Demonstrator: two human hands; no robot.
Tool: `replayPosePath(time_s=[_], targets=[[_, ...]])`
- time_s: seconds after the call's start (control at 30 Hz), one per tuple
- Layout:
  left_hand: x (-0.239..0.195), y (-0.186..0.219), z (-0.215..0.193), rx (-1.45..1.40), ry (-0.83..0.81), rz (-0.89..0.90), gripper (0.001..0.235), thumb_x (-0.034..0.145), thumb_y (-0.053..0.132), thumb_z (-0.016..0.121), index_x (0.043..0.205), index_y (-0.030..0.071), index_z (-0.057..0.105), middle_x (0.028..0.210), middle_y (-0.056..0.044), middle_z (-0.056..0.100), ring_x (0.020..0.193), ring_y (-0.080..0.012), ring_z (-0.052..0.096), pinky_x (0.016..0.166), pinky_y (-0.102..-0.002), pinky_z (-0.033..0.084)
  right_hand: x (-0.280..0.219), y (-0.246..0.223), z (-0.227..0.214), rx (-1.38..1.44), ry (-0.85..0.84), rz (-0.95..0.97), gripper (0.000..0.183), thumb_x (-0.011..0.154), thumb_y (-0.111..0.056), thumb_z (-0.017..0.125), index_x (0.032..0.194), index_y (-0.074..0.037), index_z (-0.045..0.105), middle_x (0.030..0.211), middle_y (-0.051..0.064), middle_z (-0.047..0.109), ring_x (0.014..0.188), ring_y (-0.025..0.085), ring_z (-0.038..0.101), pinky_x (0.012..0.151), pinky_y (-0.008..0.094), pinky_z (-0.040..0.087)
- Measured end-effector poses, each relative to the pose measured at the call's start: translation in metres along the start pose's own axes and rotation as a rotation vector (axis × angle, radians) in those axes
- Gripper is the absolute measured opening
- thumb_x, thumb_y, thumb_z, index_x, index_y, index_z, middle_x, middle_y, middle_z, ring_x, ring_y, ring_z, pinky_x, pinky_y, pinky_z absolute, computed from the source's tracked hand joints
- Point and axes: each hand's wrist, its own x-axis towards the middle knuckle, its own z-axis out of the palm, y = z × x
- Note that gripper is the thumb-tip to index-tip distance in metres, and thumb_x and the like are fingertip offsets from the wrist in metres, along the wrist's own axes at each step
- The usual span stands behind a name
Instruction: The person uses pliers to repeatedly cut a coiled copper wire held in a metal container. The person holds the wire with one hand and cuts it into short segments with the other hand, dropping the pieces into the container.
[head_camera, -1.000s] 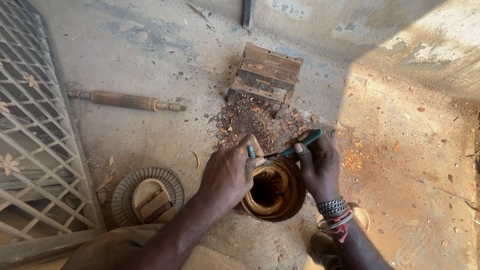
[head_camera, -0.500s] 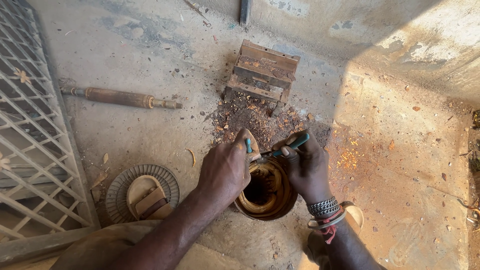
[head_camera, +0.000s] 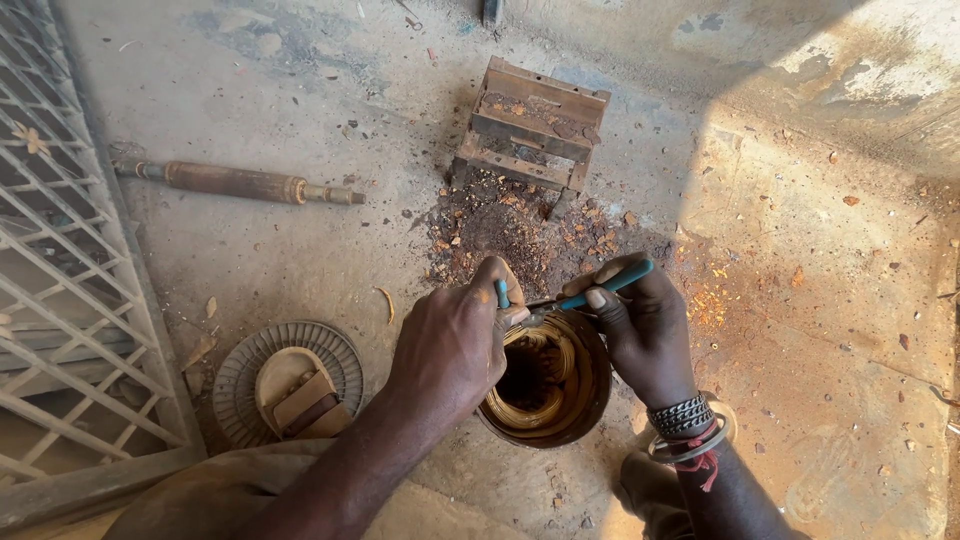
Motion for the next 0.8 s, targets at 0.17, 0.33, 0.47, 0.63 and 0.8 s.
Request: replayPosePath(time_s=[0.17, 0.33, 0.47, 0.63, 0.8], targets=[[-0.005, -0.002, 0.002, 0.055, -0.061, -0.026, 0.031, 0.089, -0.005, 0.064, 0.118, 0.004, 0.057, 0.072, -0.013, 0.07, 0.054, -0.0174, 0.07, 0.037, -0.029, 0.057, 0.0, -0.002, -0.001, -0.013, 0.007, 0.03, 0.015, 0.101, -0.003, 0.059, 0.114, -0.007, 0.054, 0.108, 0.013, 0.075, 0.103, 0.021, 0.074, 0.088, 0.035, 0.065], [-0.009, -0.002, 0.009, 0.087, -0.013, 0.03, 0.039, 0.089, 0.0, 0.069, 0.123, -0.006, 0.052, 0.068, -0.014, 0.067, 0.051, -0.0178, 0.067, 0.037, -0.028, 0.055, 0.0, -0.004, -0.004, -0.061, -0.007, 0.017, 0.015, 0.101, -0.003, 0.059, 0.114, -0.007, 0.053, 0.107, 0.012, 0.075, 0.102, 0.02, 0.074, 0.087, 0.035, 0.066], [-0.011, -0.001, 0.014, 0.097, -0.046, -0.01, 0.029, 0.092, -0.002, 0.065, 0.118, -0.003, 0.053, 0.067, -0.013, 0.066, 0.048, -0.0175, 0.066, 0.034, -0.028, 0.053, 0.002, -0.004, -0.004, -0.104, 0.004, 0.035, 0.013, 0.101, -0.004, 0.059, 0.112, -0.007, 0.053, 0.105, 0.012, 0.076, 0.1, 0.019, 0.075, 0.086, 0.034, 0.066], [-0.012, 0.001, 0.019, 0.078, 0.024, 0.076, 0.017, 0.097, -0.002, 0.06, 0.113, -0.003, 0.052, 0.066, -0.013, 0.065, 0.047, -0.0165, 0.064, 0.03, -0.028, 0.05, 0.008, -0.011, 0.008, -0.268, 0.027, -0.042, 0.009, 0.101, -0.005, 0.062, 0.108, -0.007, 0.055, 0.1, 0.009, 0.077, 0.095, 0.017, 0.075, 0.084, 0.032, 0.064], [-0.006, 0.006, 0.028, 0.071, 0.058, 0.099, 0.011, 0.1, -0.001, 0.056, 0.111, -0.002, 0.052, 0.066, -0.013, 0.065, 0.048, -0.0166, 0.064, 0.03, -0.029, 0.051, 0.011, -0.028, 0.018, -0.593, 0.059, -0.17, 0.007, 0.098, -0.008, 0.067, 0.101, -0.008, 0.06, 0.09, 0.005, 0.078, 0.081, 0.018, 0.079, 0.073, 0.031, 0.064]])
